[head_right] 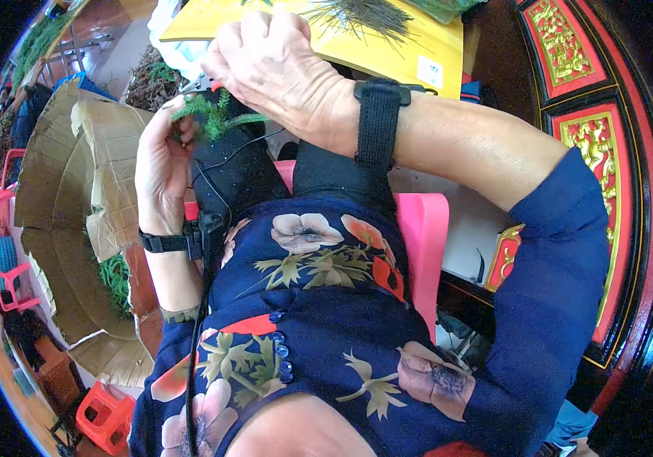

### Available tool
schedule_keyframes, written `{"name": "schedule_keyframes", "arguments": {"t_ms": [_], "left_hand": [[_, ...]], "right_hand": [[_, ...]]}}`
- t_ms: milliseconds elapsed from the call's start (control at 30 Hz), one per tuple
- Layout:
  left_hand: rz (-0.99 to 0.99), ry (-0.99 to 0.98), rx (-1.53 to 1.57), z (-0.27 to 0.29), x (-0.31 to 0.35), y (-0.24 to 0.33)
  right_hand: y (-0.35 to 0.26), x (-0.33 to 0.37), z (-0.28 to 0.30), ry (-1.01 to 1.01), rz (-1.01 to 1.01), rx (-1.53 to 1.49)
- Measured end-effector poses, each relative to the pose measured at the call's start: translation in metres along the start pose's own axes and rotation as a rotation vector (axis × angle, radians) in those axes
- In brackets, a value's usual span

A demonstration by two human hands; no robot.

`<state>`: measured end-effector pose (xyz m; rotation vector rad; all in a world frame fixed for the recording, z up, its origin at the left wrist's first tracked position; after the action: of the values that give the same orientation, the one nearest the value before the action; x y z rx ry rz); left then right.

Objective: The person is assembling artificial green leaves by attaching them to stems and using pliers to trim or secure components.

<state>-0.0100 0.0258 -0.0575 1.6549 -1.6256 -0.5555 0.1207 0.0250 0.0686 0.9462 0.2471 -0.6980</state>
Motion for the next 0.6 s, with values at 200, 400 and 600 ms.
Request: {"name": "schedule_keyframes", "arguments": {"t_ms": [200, 400, 600], "left_hand": [[-0.351, 0.029, -0.231, -0.008, 0.008, 0.033], [-0.398, -0.002, -0.234, -0.016, 0.014, 0.03], [-0.419, -0.009, -0.246, -0.022, 0.021, 0.033]], "right_hand": [[0.024, 0.013, -0.005, 0.011, -0.155, -0.392], [0.012, 0.035, -0.047, -0.433, -0.293, -1.08], [0.0, 0.038, -0.051, -0.753, -0.172, -1.315]]}}
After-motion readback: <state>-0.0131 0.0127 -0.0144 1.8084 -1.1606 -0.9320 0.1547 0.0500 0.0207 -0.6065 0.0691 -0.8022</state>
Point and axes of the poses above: each hand's wrist, its own x-axis away from the middle knuckle, its own z-axis out of the back of the hand, y = z × x, the point moved 8 cm from there along -x, towards the middle knuckle, and after that the axes turned 7 degrees about x, right-handed, at the moved point
